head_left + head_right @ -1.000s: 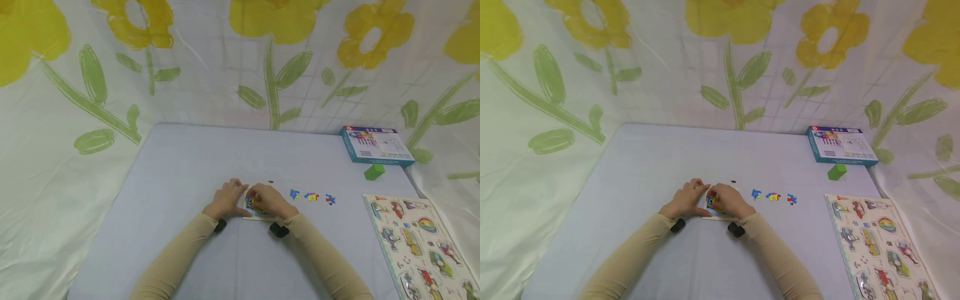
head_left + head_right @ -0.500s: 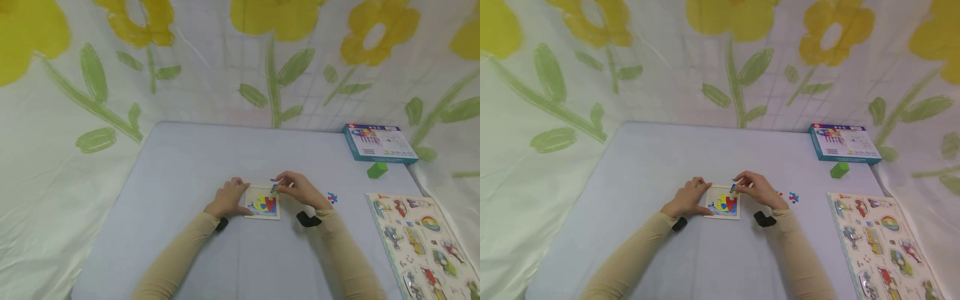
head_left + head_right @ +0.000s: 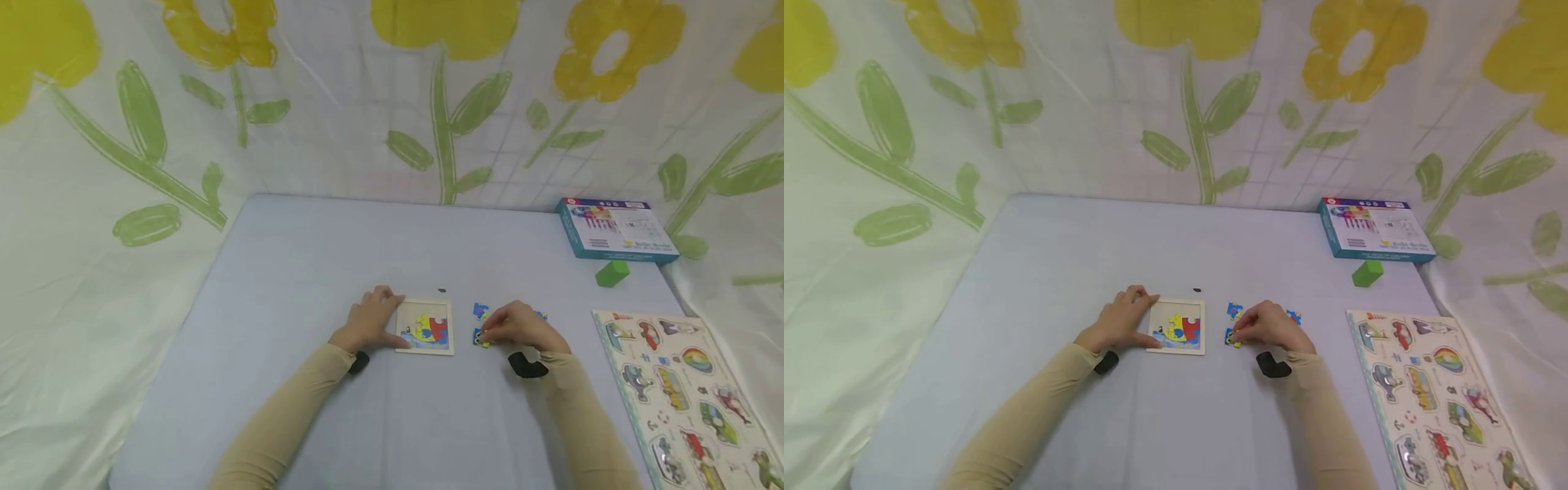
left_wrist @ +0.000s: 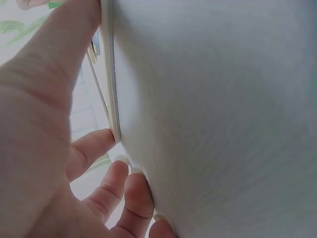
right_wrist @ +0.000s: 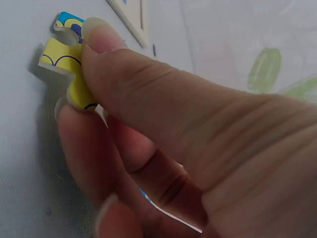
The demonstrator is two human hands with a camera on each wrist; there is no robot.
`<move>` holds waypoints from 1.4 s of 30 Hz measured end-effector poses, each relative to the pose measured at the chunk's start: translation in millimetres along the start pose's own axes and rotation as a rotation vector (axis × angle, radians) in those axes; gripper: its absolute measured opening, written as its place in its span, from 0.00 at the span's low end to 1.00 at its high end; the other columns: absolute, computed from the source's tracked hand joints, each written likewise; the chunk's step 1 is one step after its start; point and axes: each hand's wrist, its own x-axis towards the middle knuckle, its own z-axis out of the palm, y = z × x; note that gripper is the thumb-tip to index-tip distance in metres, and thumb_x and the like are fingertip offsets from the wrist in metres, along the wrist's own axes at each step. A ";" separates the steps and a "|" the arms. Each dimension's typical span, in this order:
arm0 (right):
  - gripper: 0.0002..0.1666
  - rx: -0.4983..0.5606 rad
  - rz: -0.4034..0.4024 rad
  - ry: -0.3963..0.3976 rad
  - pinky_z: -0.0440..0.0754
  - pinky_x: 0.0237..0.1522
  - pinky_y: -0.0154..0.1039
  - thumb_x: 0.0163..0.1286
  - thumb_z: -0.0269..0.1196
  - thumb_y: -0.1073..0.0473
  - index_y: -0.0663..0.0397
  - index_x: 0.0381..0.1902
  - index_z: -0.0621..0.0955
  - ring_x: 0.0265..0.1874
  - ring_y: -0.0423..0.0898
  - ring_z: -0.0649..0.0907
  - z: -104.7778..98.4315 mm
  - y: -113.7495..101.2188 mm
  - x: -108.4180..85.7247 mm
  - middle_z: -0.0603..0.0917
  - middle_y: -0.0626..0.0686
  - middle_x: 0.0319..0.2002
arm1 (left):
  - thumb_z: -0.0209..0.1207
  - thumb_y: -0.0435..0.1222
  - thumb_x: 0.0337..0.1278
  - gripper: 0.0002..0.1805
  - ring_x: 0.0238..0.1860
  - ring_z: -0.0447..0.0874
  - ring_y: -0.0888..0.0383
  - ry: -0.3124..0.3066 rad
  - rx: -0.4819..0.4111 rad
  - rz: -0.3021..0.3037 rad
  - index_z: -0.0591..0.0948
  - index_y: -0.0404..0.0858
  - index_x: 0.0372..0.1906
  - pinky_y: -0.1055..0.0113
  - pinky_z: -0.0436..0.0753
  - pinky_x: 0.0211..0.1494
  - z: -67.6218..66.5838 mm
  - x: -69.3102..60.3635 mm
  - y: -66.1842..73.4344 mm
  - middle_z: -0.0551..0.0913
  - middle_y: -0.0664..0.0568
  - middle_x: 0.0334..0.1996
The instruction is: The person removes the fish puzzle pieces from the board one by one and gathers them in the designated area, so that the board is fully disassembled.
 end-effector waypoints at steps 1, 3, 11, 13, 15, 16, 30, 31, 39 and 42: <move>0.11 -0.026 -0.004 0.009 0.76 0.29 0.33 0.59 0.77 0.55 0.56 0.36 0.91 0.28 0.40 0.77 1.4 -1.2 1.0 0.90 0.49 0.31 | 0.79 0.58 0.41 0.56 0.69 0.68 0.42 0.000 -0.002 -0.001 0.69 0.43 0.77 0.43 0.77 0.63 -0.4 0.1 0.3 0.67 0.44 0.71; 0.11 -0.101 -0.008 0.040 0.76 0.32 0.34 0.58 0.78 0.55 0.54 0.35 0.91 0.30 0.40 0.78 4.5 -4.9 2.0 0.90 0.48 0.31 | 0.79 0.58 0.41 0.56 0.68 0.68 0.42 0.000 -0.004 0.000 0.69 0.43 0.77 0.43 0.77 0.63 -1.6 0.0 0.8 0.67 0.44 0.71; 0.07 -0.237 -0.130 0.183 0.77 0.33 0.33 0.61 0.76 0.55 0.52 0.31 0.90 0.31 0.42 0.79 22.9 -43.8 11.2 0.89 0.49 0.32 | 0.79 0.58 0.41 0.56 0.68 0.68 0.41 -0.006 -0.005 -0.010 0.69 0.43 0.77 0.42 0.77 0.63 -6.8 -1.2 1.1 0.67 0.43 0.72; 0.09 -0.200 -0.189 0.182 0.78 0.33 0.33 0.61 0.76 0.54 0.53 0.36 0.92 0.32 0.42 0.80 31.4 -55.2 18.5 0.90 0.51 0.35 | 0.79 0.58 0.41 0.56 0.69 0.68 0.41 -0.003 -0.001 -0.008 0.69 0.42 0.76 0.42 0.77 0.63 -6.2 -0.6 0.7 0.67 0.43 0.72; 0.14 -0.191 -0.210 0.174 0.78 0.34 0.32 0.61 0.76 0.53 0.53 0.41 0.92 0.32 0.41 0.82 40.2 -64.7 26.5 0.91 0.51 0.37 | 0.79 0.58 0.41 0.56 0.69 0.69 0.40 -0.004 0.003 -0.002 0.69 0.42 0.76 0.41 0.77 0.62 -4.2 0.4 0.4 0.67 0.43 0.72; 0.16 -0.194 -0.209 0.163 0.78 0.33 0.33 0.60 0.77 0.53 0.54 0.44 0.91 0.32 0.41 0.82 44.1 -68.5 30.2 0.91 0.51 0.37 | 0.78 0.59 0.41 0.56 0.69 0.69 0.40 -0.005 0.008 0.004 0.69 0.42 0.76 0.41 0.77 0.62 -2.9 1.0 0.3 0.67 0.43 0.72; 0.21 -0.122 -0.178 0.078 0.84 0.43 0.39 0.60 0.77 0.58 0.63 0.48 0.88 0.39 0.46 0.85 60.9 -72.0 46.1 0.90 0.58 0.42 | 0.79 0.59 0.40 0.57 0.69 0.68 0.39 -0.011 -0.009 0.002 0.69 0.42 0.76 0.41 0.77 0.62 -1.7 -1.3 3.2 0.67 0.42 0.72; 0.20 -0.116 -0.171 0.077 0.84 0.44 0.40 0.60 0.77 0.59 0.63 0.48 0.88 0.39 0.47 0.85 60.8 -72.8 45.5 0.90 0.58 0.43 | 0.79 0.59 0.40 0.57 0.69 0.68 0.39 -0.012 -0.011 0.002 0.69 0.42 0.76 0.41 0.77 0.63 -1.8 -1.5 3.4 0.67 0.42 0.72; 0.23 -0.055 -0.201 0.082 0.87 0.50 0.46 0.60 0.76 0.64 0.63 0.52 0.83 0.43 0.52 0.89 61.5 -74.8 42.5 0.89 0.57 0.43 | 0.78 0.59 0.41 0.56 0.68 0.69 0.40 -0.006 0.009 0.001 0.69 0.42 0.76 0.42 0.77 0.61 -3.3 -2.2 3.6 0.67 0.43 0.71; 0.24 -0.027 -0.213 0.095 0.87 0.47 0.45 0.60 0.76 0.64 0.61 0.55 0.83 0.41 0.50 0.89 61.7 -72.7 42.4 0.89 0.56 0.41 | 0.78 0.59 0.42 0.56 0.68 0.69 0.39 -0.004 0.014 0.003 0.69 0.42 0.76 0.41 0.77 0.61 -4.3 -2.2 3.1 0.67 0.42 0.72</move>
